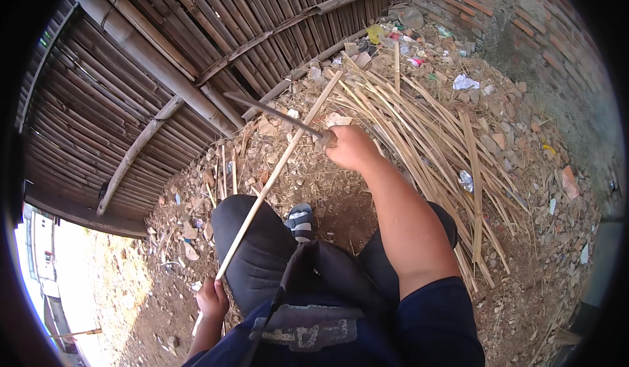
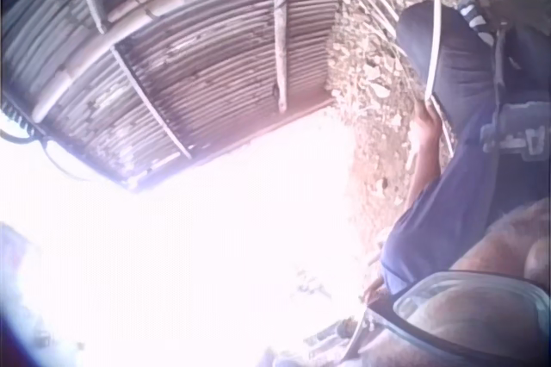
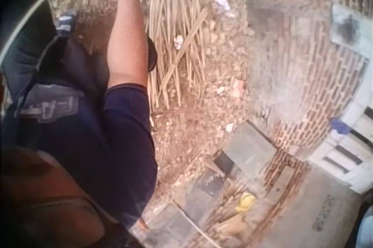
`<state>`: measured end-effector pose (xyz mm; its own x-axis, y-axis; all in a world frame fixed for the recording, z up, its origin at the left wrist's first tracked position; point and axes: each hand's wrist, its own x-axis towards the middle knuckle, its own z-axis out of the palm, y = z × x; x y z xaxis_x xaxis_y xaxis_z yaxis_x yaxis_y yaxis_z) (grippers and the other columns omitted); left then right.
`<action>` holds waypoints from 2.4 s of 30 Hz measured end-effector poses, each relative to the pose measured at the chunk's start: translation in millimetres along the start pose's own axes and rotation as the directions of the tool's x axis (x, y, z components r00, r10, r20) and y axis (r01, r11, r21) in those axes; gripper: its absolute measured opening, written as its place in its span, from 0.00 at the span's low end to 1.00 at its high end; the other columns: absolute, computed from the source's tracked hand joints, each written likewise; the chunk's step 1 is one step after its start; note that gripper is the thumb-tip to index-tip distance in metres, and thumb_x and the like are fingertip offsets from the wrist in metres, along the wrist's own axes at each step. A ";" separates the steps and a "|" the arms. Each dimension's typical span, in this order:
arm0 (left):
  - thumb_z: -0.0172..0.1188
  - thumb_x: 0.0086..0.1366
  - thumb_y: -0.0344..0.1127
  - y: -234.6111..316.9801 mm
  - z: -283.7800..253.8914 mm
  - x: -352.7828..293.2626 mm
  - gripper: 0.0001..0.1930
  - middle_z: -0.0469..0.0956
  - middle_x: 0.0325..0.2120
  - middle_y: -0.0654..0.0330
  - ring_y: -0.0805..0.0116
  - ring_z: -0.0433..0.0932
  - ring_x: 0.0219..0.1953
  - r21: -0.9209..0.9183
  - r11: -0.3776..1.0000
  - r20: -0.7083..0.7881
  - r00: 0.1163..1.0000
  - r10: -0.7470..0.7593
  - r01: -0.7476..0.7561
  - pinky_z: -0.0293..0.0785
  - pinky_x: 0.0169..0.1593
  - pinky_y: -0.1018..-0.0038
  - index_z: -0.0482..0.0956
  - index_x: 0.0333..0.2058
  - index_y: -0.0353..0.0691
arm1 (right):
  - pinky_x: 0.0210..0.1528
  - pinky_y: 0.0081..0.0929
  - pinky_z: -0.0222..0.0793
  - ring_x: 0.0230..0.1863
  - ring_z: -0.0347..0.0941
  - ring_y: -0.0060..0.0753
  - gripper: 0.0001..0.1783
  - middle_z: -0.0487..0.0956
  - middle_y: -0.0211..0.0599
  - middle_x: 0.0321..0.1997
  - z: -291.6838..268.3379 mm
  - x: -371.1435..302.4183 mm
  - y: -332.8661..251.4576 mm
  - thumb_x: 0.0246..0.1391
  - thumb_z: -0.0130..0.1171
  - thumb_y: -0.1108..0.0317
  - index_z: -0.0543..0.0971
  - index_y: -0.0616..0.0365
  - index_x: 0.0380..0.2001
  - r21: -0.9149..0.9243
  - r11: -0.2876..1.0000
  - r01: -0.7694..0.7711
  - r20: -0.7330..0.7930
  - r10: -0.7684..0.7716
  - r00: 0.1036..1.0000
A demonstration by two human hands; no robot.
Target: The person strips layers from a bamboo pole using a large knife while sitting on the ground, then moves the knife to clear the area before continuing.
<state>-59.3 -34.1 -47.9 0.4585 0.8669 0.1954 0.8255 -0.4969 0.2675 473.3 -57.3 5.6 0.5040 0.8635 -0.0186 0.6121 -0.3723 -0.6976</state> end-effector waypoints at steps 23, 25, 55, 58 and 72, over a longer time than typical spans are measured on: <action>0.52 0.73 0.39 8.8 -16.8 14.4 0.12 0.75 0.18 0.45 0.38 0.78 0.22 -0.066 0.997 0.096 0.994 0.055 -0.049 0.71 0.27 0.49 0.76 0.33 0.38 | 0.53 0.43 0.76 0.50 0.81 0.54 0.21 0.84 0.53 0.46 -20.6 -13.9 -23.2 0.50 0.65 0.61 0.83 0.58 0.47 -0.102 0.990 -0.099 0.136 0.112 0.984; 0.55 0.72 0.41 6.5 -17.4 15.0 0.12 0.77 0.19 0.45 0.37 0.79 0.24 -0.090 0.996 0.175 0.984 0.006 0.009 0.73 0.29 0.49 0.78 0.35 0.38 | 0.52 0.44 0.76 0.49 0.81 0.54 0.19 0.84 0.51 0.45 -17.5 -26.4 -47.7 0.49 0.66 0.62 0.84 0.57 0.45 -0.150 0.989 -0.014 0.184 0.042 0.982; 0.64 0.68 0.38 25.4 -20.2 13.0 0.15 0.74 0.16 0.48 0.42 0.76 0.19 -0.011 0.994 -0.059 0.992 0.109 -0.109 0.70 0.23 0.53 0.73 0.25 0.39 | 0.48 0.45 0.77 0.44 0.82 0.52 0.21 0.85 0.50 0.39 -22.7 -14.6 -24.1 0.53 0.69 0.55 0.85 0.52 0.48 -0.203 0.979 0.034 0.143 -0.004 0.990; 0.66 0.67 0.39 30.1 -20.9 17.4 0.14 0.76 0.18 0.49 0.43 0.77 0.20 -0.031 0.993 -0.073 0.991 0.112 -0.115 0.71 0.24 0.54 0.75 0.26 0.39 | 0.49 0.47 0.77 0.44 0.82 0.53 0.19 0.85 0.47 0.38 -23.7 -24.4 -32.4 0.51 0.70 0.55 0.85 0.51 0.45 -0.277 0.946 0.168 0.199 -0.115 0.973; 0.66 0.66 0.41 41.1 -27.5 16.3 0.12 0.78 0.20 0.51 0.45 0.79 0.23 0.060 0.995 -0.062 0.995 0.080 -0.076 0.74 0.28 0.55 0.78 0.29 0.40 | 0.50 0.48 0.77 0.48 0.81 0.52 0.17 0.84 0.46 0.43 -11.5 -27.0 -40.7 0.52 0.68 0.57 0.84 0.51 0.43 -0.335 0.924 0.185 0.330 -0.069 0.941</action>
<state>-27.0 -41.4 -7.8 0.5015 0.8204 0.2747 0.8064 -0.5582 0.1950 441.8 -69.5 42.7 0.2313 0.9509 -0.2058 0.8628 -0.2982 -0.4082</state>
